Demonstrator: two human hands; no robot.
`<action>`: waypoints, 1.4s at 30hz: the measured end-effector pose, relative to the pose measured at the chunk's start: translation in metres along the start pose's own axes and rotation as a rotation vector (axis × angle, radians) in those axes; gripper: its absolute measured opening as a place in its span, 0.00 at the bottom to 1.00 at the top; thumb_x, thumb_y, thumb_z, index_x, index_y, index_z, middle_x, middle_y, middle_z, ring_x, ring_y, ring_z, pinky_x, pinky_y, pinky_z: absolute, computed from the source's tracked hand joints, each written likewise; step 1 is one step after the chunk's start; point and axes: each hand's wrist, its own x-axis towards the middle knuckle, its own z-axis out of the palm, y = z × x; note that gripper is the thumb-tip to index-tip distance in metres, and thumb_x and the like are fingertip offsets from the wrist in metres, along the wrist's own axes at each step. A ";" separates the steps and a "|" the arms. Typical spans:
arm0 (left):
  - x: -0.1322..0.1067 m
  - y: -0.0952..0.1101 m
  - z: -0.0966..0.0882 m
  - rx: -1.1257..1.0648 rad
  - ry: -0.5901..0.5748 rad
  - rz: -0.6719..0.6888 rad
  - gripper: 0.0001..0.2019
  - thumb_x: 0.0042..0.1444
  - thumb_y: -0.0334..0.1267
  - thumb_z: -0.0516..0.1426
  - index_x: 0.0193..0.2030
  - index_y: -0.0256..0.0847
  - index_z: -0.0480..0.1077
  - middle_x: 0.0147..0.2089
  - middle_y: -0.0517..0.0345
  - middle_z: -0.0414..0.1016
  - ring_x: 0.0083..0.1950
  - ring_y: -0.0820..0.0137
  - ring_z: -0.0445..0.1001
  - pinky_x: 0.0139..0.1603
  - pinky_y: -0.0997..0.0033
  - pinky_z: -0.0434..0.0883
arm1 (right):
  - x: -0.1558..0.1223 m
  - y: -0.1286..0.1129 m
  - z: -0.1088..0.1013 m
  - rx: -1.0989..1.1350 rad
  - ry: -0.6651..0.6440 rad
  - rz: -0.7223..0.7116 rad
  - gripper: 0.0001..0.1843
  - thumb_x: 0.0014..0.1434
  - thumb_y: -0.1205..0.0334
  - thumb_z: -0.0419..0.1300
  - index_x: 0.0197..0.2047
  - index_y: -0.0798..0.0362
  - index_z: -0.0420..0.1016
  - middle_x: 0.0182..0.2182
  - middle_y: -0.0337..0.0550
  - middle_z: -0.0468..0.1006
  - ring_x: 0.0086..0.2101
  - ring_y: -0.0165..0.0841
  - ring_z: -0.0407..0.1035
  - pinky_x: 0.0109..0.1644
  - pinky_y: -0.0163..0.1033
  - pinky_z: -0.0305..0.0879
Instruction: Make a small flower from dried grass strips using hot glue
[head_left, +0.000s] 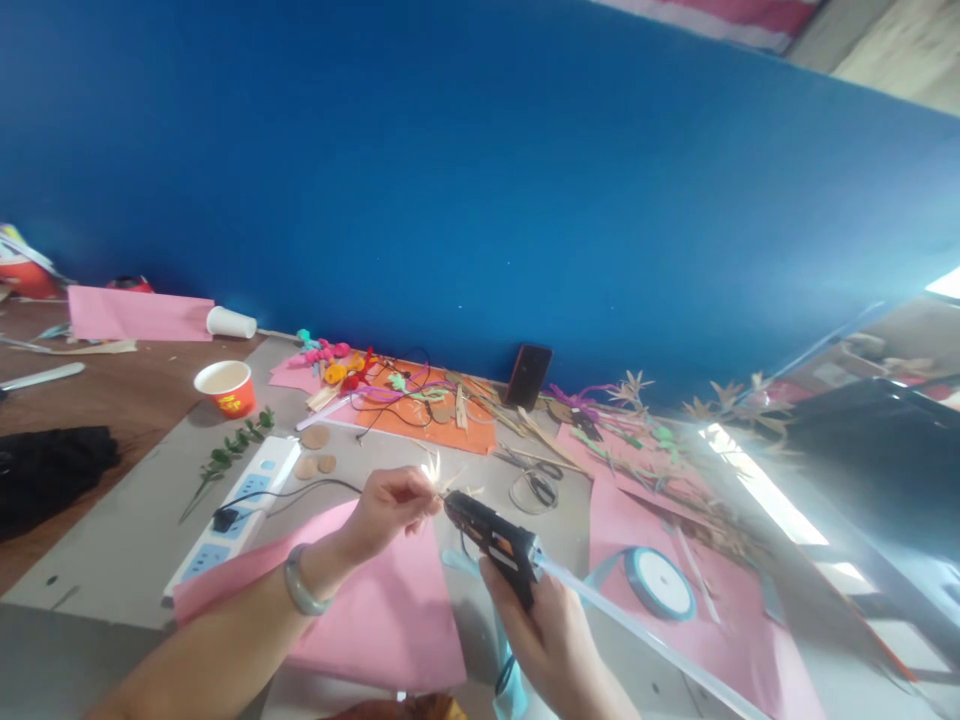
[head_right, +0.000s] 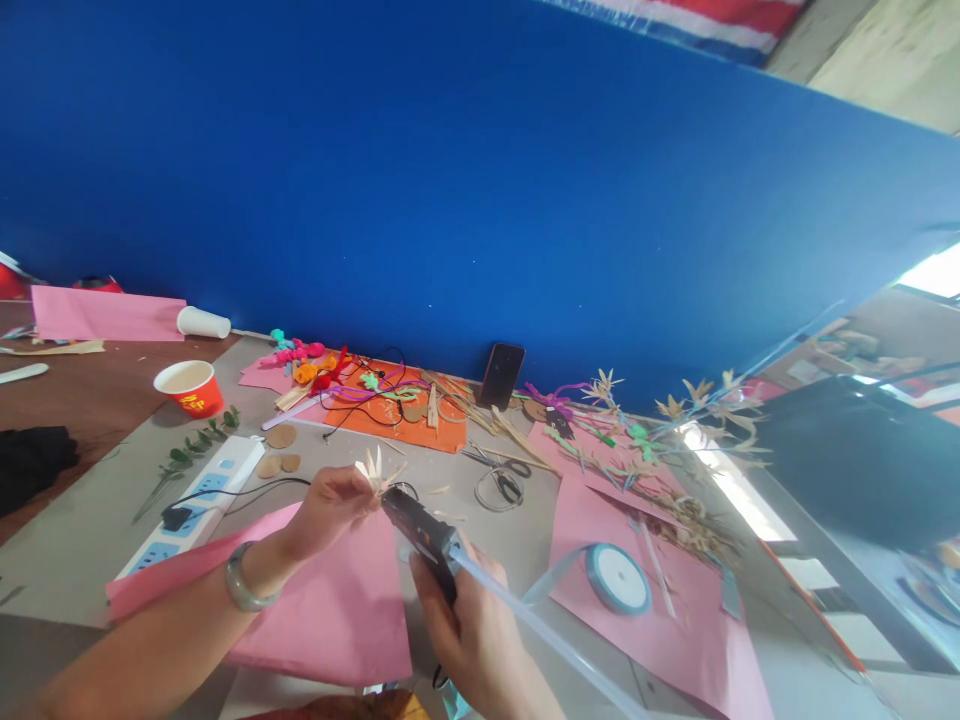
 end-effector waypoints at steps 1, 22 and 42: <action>0.000 0.000 0.000 -0.002 -0.001 0.005 0.12 0.49 0.40 0.64 0.23 0.36 0.70 0.19 0.64 0.63 0.17 0.80 0.61 0.18 0.78 0.59 | 0.000 0.001 0.000 -0.003 -0.005 -0.007 0.16 0.63 0.52 0.50 0.34 0.52 0.73 0.15 0.37 0.64 0.18 0.33 0.63 0.18 0.33 0.55; -0.001 0.003 0.001 0.055 -0.007 0.032 0.11 0.52 0.39 0.63 0.23 0.36 0.70 0.19 0.64 0.64 0.17 0.80 0.62 0.19 0.78 0.59 | 0.000 -0.002 -0.003 -0.023 0.017 0.009 0.15 0.63 0.54 0.50 0.29 0.51 0.70 0.16 0.39 0.64 0.18 0.32 0.61 0.17 0.33 0.52; -0.001 0.003 0.002 0.046 -0.026 0.032 0.11 0.51 0.37 0.63 0.24 0.35 0.70 0.20 0.65 0.64 0.18 0.82 0.62 0.18 0.81 0.61 | 0.002 0.001 -0.002 -0.027 0.070 -0.045 0.19 0.65 0.55 0.49 0.26 0.55 0.68 0.15 0.36 0.65 0.17 0.28 0.59 0.22 0.32 0.56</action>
